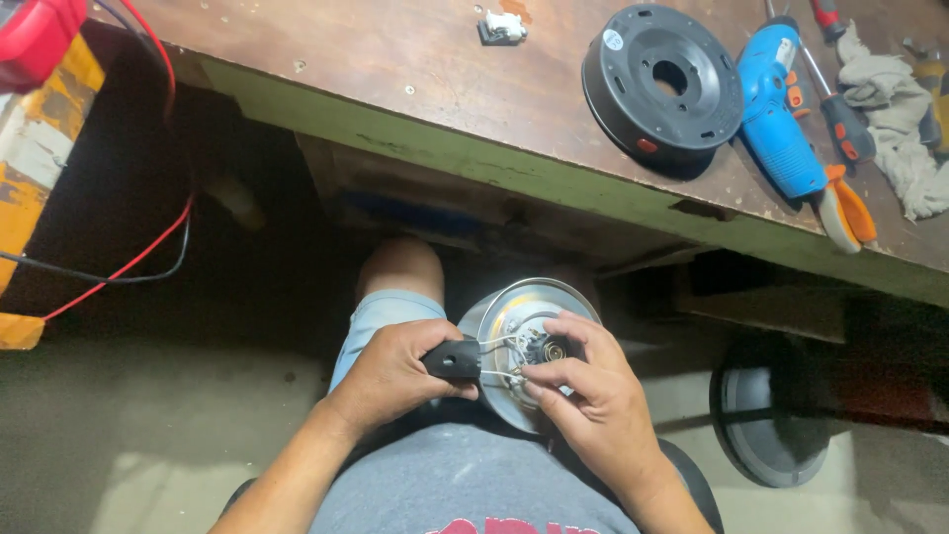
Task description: Assembling and securing the base components of an electric appliance using an electric screwdriver on a repair bench.
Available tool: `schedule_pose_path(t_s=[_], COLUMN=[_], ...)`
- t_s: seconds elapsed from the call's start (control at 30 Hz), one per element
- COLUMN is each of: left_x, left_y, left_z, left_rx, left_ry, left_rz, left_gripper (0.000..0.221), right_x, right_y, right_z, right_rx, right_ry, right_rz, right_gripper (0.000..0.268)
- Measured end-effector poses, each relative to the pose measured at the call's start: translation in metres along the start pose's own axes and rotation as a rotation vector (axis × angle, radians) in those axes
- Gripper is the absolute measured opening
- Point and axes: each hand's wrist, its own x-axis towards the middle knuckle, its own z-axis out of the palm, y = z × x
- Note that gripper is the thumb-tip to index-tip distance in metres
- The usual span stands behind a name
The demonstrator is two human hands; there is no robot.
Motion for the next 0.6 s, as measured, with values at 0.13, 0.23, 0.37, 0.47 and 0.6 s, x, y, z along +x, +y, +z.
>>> schedule_pose_path(t_s=[0.13, 0.23, 0.37, 0.47, 0.6], left_x=[-0.0008, -0.0006, 0.0, 0.0004, -0.0007], left_y=[0.0035, 0.0031, -0.0008, 0.0002, 0.003], left_z=[0.0005, 0.0021, 0.0012, 0.0006, 0.0001], left_rx=[0.031, 0.046, 0.078, 0.108, 0.104], left_ry=[-0.011, -0.017, -0.024, -0.028, -0.042], left_rz=[-0.005, -0.023, 0.019, 0.049, 0.004], left_gripper=[0.032, 0.032, 0.033, 0.034, 0.033], right_x=[0.0016, -0.0005, -0.0045, -0.0007, -0.0012], right_y=[-0.0003, 0.0032, 0.002, 0.0023, 0.001], right_z=[0.0061, 0.0074, 0.0064, 0.008, 0.0043], right_rx=[0.007, 0.013, 0.083, 0.008, -0.012], right_ry=[0.036, 0.051, 0.078, 0.039, 0.002], right_rz=[0.106, 0.112, 0.12, 0.052, 0.047], right_gripper=[0.004, 0.008, 0.008, 0.007, 0.009])
